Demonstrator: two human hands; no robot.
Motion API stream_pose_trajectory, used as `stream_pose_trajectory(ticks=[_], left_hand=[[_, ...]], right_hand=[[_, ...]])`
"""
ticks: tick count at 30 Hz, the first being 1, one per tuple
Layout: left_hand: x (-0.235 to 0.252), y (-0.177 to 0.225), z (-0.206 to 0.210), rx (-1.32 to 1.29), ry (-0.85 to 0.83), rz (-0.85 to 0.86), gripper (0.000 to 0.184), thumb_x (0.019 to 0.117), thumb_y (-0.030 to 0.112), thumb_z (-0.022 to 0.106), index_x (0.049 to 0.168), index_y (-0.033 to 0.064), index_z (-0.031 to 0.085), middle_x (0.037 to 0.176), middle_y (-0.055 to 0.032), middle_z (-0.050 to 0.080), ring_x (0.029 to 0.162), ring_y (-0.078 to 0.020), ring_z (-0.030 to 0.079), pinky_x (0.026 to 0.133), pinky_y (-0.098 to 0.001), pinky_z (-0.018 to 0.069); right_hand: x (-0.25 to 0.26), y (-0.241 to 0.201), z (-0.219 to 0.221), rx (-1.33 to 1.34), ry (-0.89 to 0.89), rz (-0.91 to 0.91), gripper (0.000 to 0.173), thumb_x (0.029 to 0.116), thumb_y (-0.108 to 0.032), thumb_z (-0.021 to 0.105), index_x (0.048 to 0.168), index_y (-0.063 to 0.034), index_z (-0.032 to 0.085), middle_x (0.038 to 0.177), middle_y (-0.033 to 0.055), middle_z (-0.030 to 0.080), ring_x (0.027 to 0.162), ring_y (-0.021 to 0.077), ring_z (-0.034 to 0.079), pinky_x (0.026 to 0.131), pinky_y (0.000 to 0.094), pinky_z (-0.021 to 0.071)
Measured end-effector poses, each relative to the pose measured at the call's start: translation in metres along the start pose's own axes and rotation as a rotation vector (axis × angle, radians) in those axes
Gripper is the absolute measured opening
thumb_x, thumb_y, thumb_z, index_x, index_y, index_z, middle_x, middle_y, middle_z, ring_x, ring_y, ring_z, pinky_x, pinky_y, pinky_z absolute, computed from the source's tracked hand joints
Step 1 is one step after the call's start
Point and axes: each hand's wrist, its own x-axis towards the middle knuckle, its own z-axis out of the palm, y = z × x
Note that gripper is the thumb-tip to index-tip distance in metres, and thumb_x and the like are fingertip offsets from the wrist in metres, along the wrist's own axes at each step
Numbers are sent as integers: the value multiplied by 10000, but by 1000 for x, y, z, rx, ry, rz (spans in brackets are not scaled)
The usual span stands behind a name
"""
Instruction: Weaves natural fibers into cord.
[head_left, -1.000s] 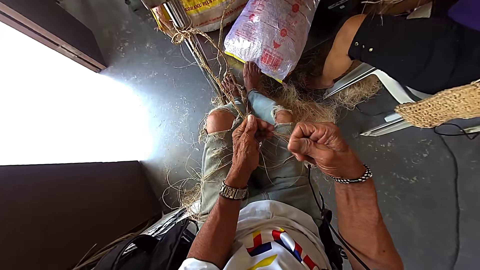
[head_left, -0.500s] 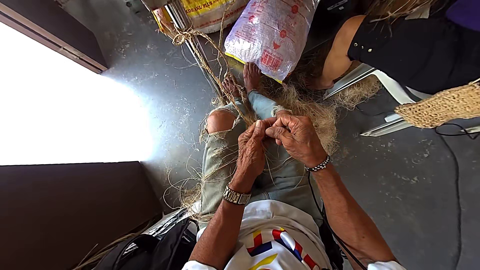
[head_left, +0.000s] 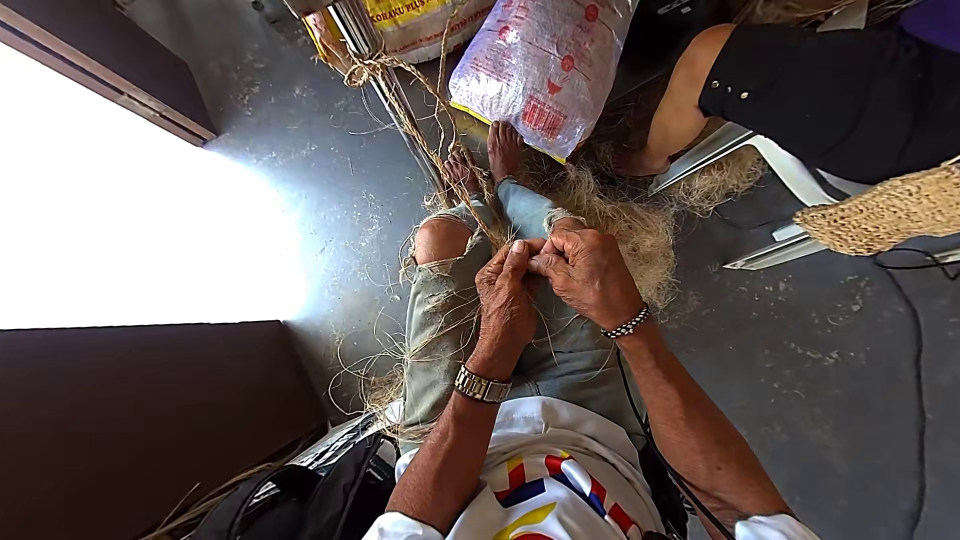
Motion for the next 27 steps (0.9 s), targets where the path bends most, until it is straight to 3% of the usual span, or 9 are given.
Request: stream_pose_trajectory(ticks=[4,8,11,13,17,19,21,27], left_hand=[[1,0,2,-42,45,38,344,1098,168,415,869,126,668,853,-1,698,800,-80,673,742,-248,571],[3,9,3,-141,71,16,348,1111,198,368,865,171,612,827,25,675,764,-79,669,721,-241,578],[6,21,-4,-239,29,48,387,1119,224,335,829,186,588,776,35,635,790,-122,672,834,-316,583],[9,31,-8,-290,0,68,404,1123,247,313,824,201,581,741,51,615,770,-120,670,850,-331,586],[12,44,-13,-344,-46,102,417,1126,274,312,808,191,568,658,67,553,648,-84,612,746,-278,576],[15,46,-17,-336,-106,118,382,1128,289,309,840,186,538,655,76,495,563,-36,515,587,-173,487],[16,50,-19,-304,-138,135,368,1129,293,303,848,187,515,630,81,442,486,-11,411,473,-128,374],[13,75,-30,-255,-63,179,400,1136,322,244,858,200,504,582,107,396,428,12,338,423,-114,304]], right_hand=[[0,2,1,23,-12,-29,282,882,-173,768,676,-58,613,737,69,592,653,202,588,555,415,466],[-3,11,-7,345,-140,-102,166,894,-115,742,747,-63,686,631,-4,603,524,46,536,489,218,448],[-10,21,-21,542,-213,-81,128,915,-79,702,796,-34,705,624,-13,615,496,13,516,462,167,437],[-17,32,-32,589,-215,-66,116,923,-87,693,820,-36,707,620,-22,610,491,10,517,455,160,442],[-32,52,-46,724,-171,-16,87,907,-107,711,832,-64,719,653,-29,633,551,30,574,528,179,508],[-38,59,-49,796,-159,-19,79,910,-127,714,852,-75,722,700,-21,655,603,51,612,588,209,551],[-42,65,-53,884,-168,-30,87,916,-158,722,865,-87,728,734,-12,676,643,69,643,628,228,574],[-68,101,-70,917,-184,8,126,933,-262,736,894,-143,747,780,-32,694,683,66,653,670,236,577]])
